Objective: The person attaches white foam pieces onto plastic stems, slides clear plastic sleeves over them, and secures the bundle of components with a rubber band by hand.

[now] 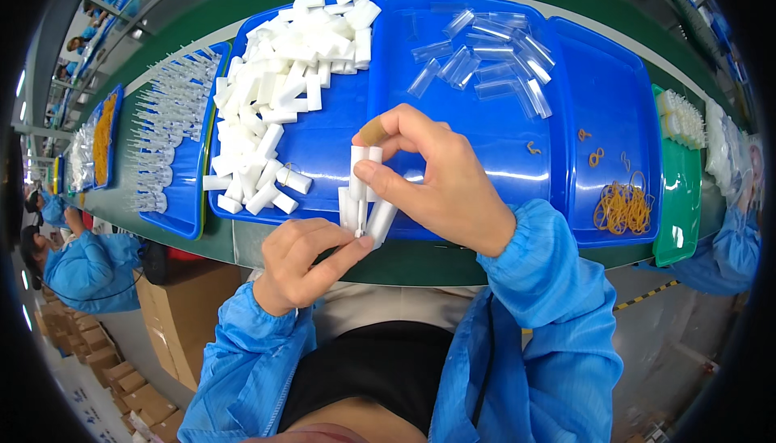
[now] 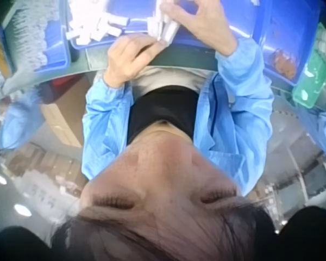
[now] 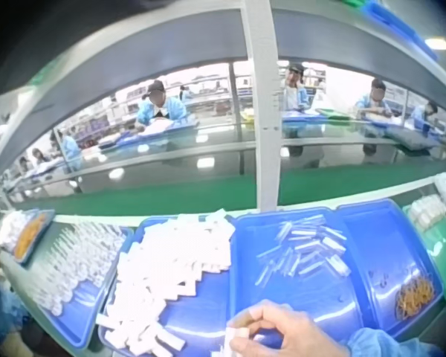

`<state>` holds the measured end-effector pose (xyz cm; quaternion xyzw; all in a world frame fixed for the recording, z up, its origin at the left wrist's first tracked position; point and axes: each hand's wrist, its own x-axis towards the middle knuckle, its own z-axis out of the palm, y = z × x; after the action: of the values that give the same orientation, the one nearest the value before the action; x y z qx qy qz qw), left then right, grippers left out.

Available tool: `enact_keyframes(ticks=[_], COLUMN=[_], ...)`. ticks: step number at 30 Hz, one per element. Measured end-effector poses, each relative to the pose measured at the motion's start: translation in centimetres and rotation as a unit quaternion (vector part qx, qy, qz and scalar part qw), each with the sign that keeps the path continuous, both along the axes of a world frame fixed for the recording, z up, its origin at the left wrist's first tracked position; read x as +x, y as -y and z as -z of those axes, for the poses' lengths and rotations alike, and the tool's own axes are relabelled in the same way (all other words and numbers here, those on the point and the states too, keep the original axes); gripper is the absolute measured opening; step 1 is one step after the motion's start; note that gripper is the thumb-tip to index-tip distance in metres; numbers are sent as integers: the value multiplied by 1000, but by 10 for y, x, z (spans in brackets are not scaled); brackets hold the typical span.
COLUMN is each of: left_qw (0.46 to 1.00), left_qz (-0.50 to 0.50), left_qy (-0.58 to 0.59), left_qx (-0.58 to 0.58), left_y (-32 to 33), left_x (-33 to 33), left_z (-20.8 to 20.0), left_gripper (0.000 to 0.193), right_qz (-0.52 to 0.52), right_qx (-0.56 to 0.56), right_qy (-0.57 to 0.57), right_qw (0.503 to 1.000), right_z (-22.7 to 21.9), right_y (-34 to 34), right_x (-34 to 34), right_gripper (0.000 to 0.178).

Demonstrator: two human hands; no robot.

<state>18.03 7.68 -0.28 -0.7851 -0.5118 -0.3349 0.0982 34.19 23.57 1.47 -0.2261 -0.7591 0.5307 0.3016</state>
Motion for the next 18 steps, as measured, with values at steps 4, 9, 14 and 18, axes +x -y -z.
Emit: enact_keyframes(ticks=[4, 9, 14, 18], left_qw=[1000, 999, 999, 998], left_qz=[11, 15, 15, 24], left_qy=[-22, -35, -42, -48], left_qx=[-7, -11, -19, -31], left_y=[-3, -6, -7, -11], left_x=[2, 6, 7, 8], left_z=[-3, -3, -8, -5], left_gripper=[32, 39, 39, 40], right_qz=[-1, 30, 35, 42], right_qx=[-19, 87, 5, -15], right_qy=[3, 19, -35, -26], right_qw=[1000, 996, 999, 999], right_z=[-1, 1, -1, 3], right_y=[3, 2, 3, 3], right_x=[4, 10, 16, 18], right_gripper=[23, 21, 20, 20])
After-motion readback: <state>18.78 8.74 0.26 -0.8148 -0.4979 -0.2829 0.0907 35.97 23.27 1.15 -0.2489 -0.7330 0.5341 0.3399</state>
